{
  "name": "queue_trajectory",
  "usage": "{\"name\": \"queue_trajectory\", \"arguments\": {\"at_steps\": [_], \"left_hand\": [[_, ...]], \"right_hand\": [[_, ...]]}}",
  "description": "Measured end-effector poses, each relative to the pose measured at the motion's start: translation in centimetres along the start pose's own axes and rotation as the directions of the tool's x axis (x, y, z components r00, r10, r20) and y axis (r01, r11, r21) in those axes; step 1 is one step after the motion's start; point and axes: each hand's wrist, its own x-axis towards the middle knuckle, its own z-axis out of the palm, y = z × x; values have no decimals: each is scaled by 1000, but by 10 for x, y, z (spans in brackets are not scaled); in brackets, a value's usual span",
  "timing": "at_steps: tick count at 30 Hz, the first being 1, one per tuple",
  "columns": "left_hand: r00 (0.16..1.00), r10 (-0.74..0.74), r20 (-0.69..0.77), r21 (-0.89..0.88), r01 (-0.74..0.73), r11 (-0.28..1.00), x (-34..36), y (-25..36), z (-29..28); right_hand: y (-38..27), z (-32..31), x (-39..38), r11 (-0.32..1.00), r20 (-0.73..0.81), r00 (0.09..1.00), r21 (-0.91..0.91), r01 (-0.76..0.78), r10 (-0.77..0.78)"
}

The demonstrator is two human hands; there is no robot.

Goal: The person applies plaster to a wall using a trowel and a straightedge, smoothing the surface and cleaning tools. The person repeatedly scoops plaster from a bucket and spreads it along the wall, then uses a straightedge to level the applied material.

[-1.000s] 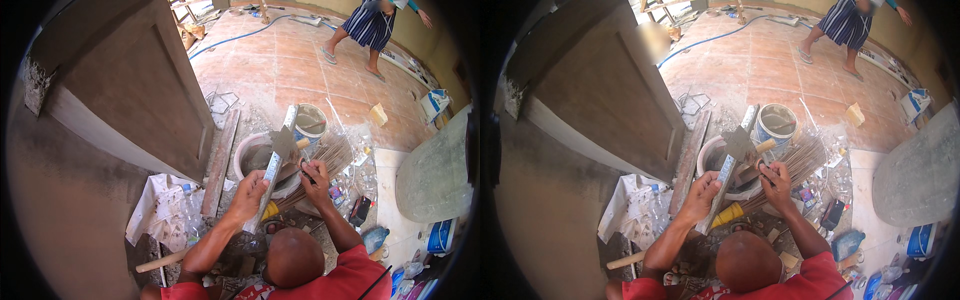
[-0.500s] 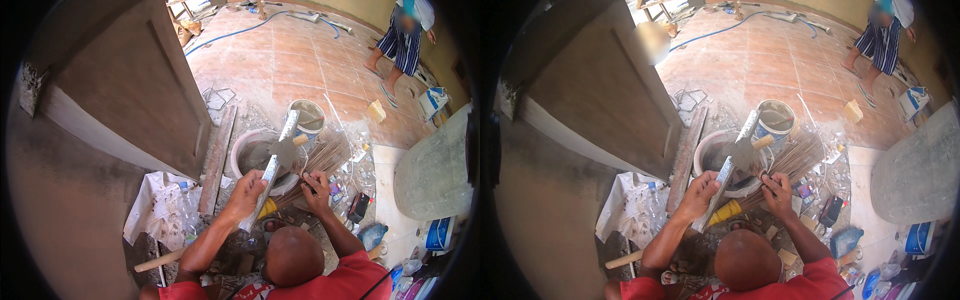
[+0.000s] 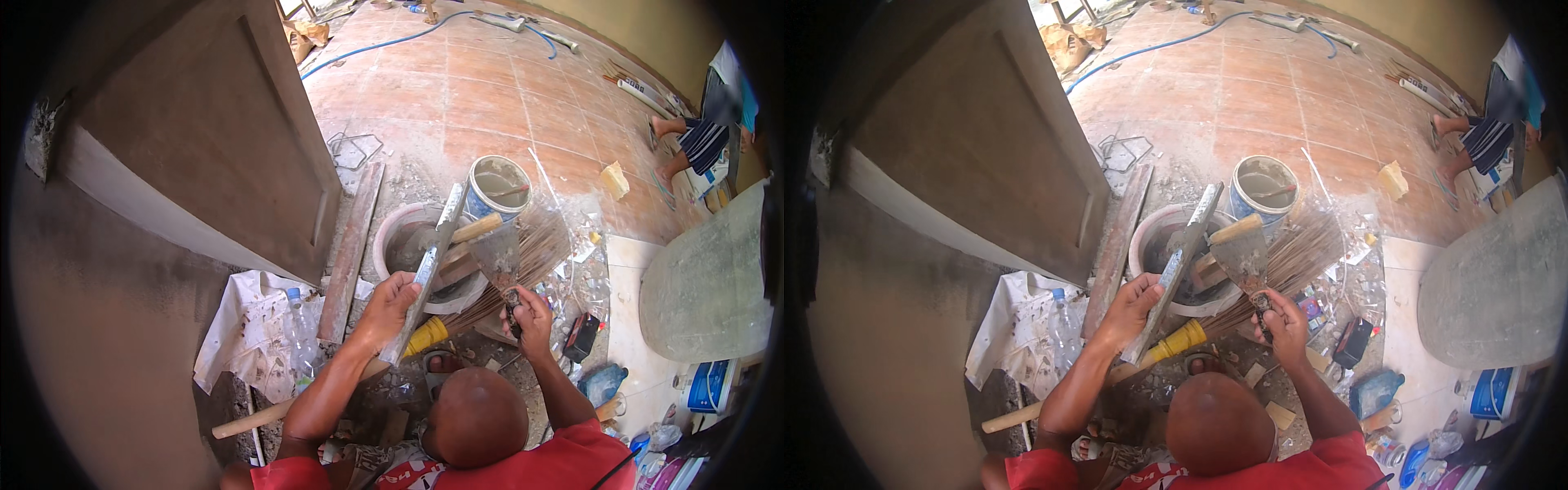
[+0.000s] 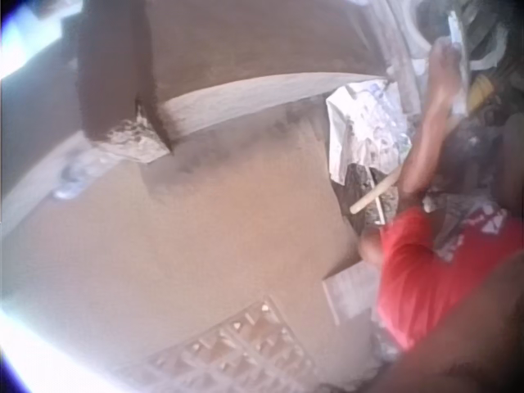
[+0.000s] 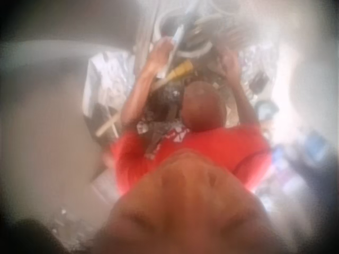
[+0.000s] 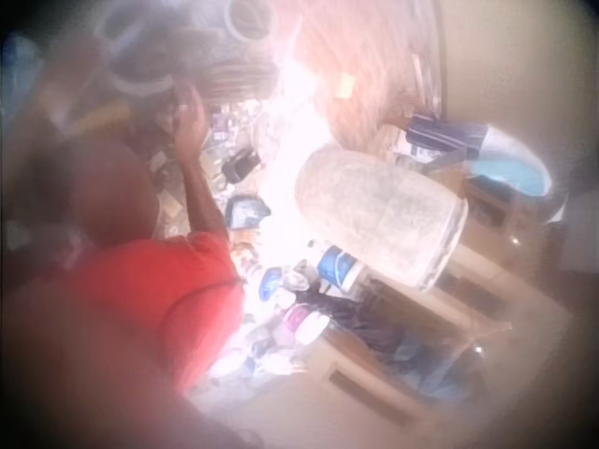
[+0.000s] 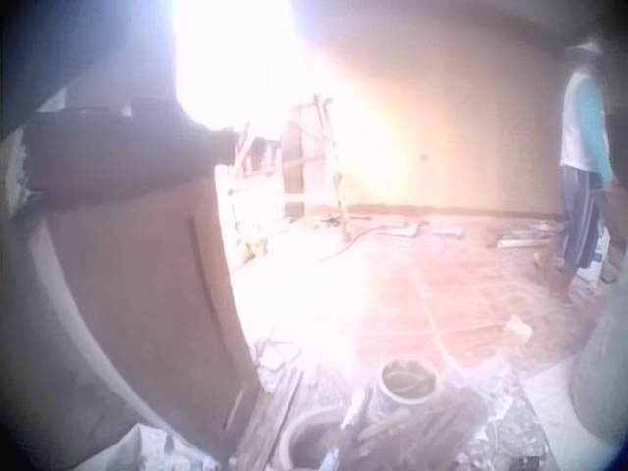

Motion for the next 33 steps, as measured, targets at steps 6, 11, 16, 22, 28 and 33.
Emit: {"name": "queue_trajectory", "arguments": {"at_steps": [6, 11, 16, 22, 28, 33], "left_hand": [[997, -27, 69, -97, 33, 995, -2, 0, 16], [999, 29, 22, -150, -26, 988, -7, 3, 21], [1000, 12, 22, 23, -12, 1000, -1, -7, 10], [996, 28, -81, -14, -30, 999, 2, -2, 1], [989, -63, -136, 123, 79, 989, -1, 2, 10], [991, -67, -115, 46, 72, 996, 3, -13, 8]], "right_hand": [[-19, 34, 54, 918, 240, 951, 295, -264, 196], [0, 34, 54, 939, 284, 922, 145, -312, 263], [10, 9, 28, 920, 258, 897, 64, -387, 359], [4, -23, 1, 895, 87, 896, -155, -419, 435], [-28, -5, 10, 858, 143, 948, -404, 318, -284], [-61, 14, 19, 536, 509, 808, -612, 582, -296]]}}
